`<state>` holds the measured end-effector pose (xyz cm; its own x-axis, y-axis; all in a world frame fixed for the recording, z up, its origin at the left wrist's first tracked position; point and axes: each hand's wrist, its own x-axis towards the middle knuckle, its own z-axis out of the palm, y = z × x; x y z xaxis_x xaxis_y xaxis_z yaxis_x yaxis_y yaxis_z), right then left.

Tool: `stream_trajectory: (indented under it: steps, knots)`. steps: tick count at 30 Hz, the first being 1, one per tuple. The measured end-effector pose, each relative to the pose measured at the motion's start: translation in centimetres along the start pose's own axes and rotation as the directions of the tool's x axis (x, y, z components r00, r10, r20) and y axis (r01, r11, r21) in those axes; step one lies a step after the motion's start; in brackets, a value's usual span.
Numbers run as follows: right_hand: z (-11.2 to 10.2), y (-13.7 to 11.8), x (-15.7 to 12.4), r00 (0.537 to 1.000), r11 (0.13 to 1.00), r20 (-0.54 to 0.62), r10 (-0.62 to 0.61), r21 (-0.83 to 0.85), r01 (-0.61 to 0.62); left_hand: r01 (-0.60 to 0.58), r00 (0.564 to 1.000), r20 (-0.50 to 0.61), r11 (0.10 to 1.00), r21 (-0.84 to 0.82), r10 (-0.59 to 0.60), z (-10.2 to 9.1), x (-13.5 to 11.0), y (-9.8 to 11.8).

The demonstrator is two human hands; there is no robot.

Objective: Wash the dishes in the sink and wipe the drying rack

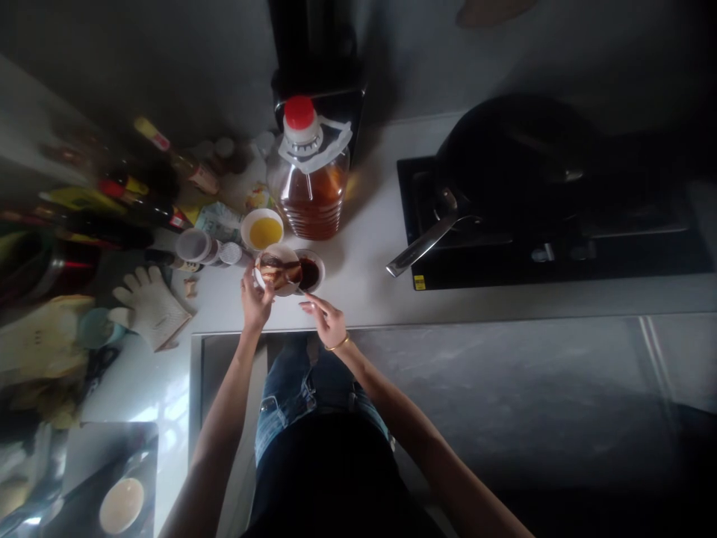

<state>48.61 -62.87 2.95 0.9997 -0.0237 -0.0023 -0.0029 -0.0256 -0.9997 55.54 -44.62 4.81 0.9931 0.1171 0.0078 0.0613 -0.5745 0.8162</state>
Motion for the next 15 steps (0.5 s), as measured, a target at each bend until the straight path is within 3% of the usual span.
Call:
stream_trajectory:
  steps: [3,6,12,15]
  knots:
    - [2.1,-0.4,1.0,0.998,0.995,0.058,0.005,0.098,-0.01,0.102,0.995,0.011,0.989,-0.111,-0.102,0.1,0.0,0.3]
    - [2.8,-0.4,2.3,0.997,0.986,0.025,0.066,0.151,-0.069,0.12,0.993,0.031,0.983,-0.138,-0.117,-0.4,0.1,0.8]
    - [-0.7,0.9,6.7,0.946,0.867,-0.084,0.314,0.432,-0.249,0.052,0.989,0.142,0.995,-0.081,-0.04,-1.9,1.1,0.1]
    - [-2.4,1.7,8.3,0.914,0.8,-0.089,0.395,0.523,-0.294,-0.039,0.991,0.128,0.998,-0.05,0.045,-2.1,1.7,0.1]
